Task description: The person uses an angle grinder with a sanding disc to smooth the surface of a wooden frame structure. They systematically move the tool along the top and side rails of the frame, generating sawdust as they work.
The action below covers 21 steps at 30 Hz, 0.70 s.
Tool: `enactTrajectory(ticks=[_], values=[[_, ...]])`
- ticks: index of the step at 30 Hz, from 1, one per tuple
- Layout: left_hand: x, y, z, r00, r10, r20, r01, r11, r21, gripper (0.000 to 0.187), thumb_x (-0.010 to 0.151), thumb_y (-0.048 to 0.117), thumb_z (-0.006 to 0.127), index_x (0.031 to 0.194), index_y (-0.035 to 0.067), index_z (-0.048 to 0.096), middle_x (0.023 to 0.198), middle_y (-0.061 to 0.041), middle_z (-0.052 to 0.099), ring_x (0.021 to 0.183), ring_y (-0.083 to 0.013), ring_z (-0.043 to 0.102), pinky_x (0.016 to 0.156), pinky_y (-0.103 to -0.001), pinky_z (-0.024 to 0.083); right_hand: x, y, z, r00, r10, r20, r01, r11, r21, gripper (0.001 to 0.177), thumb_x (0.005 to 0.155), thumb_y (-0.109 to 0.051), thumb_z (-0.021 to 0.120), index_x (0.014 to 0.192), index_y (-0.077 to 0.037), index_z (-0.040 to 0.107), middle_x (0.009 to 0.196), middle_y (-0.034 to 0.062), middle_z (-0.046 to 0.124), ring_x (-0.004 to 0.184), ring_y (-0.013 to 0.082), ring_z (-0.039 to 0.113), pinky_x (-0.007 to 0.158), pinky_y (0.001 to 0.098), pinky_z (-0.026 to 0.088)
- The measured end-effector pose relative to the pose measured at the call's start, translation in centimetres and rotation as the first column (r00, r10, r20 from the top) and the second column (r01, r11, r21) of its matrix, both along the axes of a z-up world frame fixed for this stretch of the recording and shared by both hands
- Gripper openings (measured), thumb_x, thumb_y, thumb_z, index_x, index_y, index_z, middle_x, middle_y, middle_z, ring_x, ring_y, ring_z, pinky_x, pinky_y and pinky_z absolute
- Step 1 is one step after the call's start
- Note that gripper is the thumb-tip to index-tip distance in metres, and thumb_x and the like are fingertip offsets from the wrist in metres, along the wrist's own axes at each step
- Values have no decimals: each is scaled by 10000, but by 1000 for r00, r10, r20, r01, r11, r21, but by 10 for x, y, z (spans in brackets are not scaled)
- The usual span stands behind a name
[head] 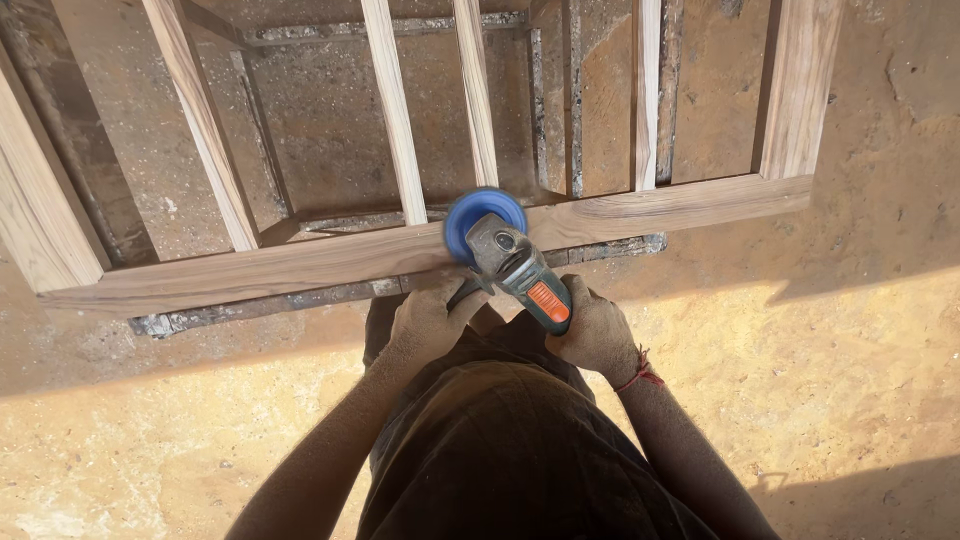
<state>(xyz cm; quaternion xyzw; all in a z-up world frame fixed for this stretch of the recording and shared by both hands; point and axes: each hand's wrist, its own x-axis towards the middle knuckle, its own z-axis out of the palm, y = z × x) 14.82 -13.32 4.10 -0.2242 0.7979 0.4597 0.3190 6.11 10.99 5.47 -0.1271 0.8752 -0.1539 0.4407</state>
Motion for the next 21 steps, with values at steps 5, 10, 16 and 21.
enactTrajectory(ticks=[5,10,16,21], values=[[29,19,6,999,36,-15,-36,999,15,562,936,523,638,1389,193,591,1122,-108,752,1087,-284,720,927,-452,563,25,16,3,999,39,20,-40,998,57,705,663,-188,772,1299,-78,487,997,228,731,900,402,756,850,492,621],[49,-1,6,990,139,-19,-139,990,-9,542,940,536,630,1353,185,622,1140,-95,753,1083,-286,727,919,-444,574,19,-14,3,989,144,-37,-145,989,-25,726,650,-172,775,1310,-69,492,1032,244,722,920,435,736,847,514,607],[15,-56,-3,979,188,-79,-192,981,-41,490,937,564,620,1224,176,703,1074,-79,772,1031,-281,738,905,-446,575,-32,-74,-1,974,219,-60,-220,975,-9,777,638,-218,837,1305,-37,482,1021,262,715,960,441,724,873,518,589],[-58,-103,-7,991,126,-42,-128,990,-62,510,942,607,605,1182,172,718,906,-87,766,907,-235,763,865,-421,594,-103,-122,3,978,204,-34,-204,979,-12,808,609,-207,842,1311,-45,477,1026,238,720,989,397,745,911,469,607]])
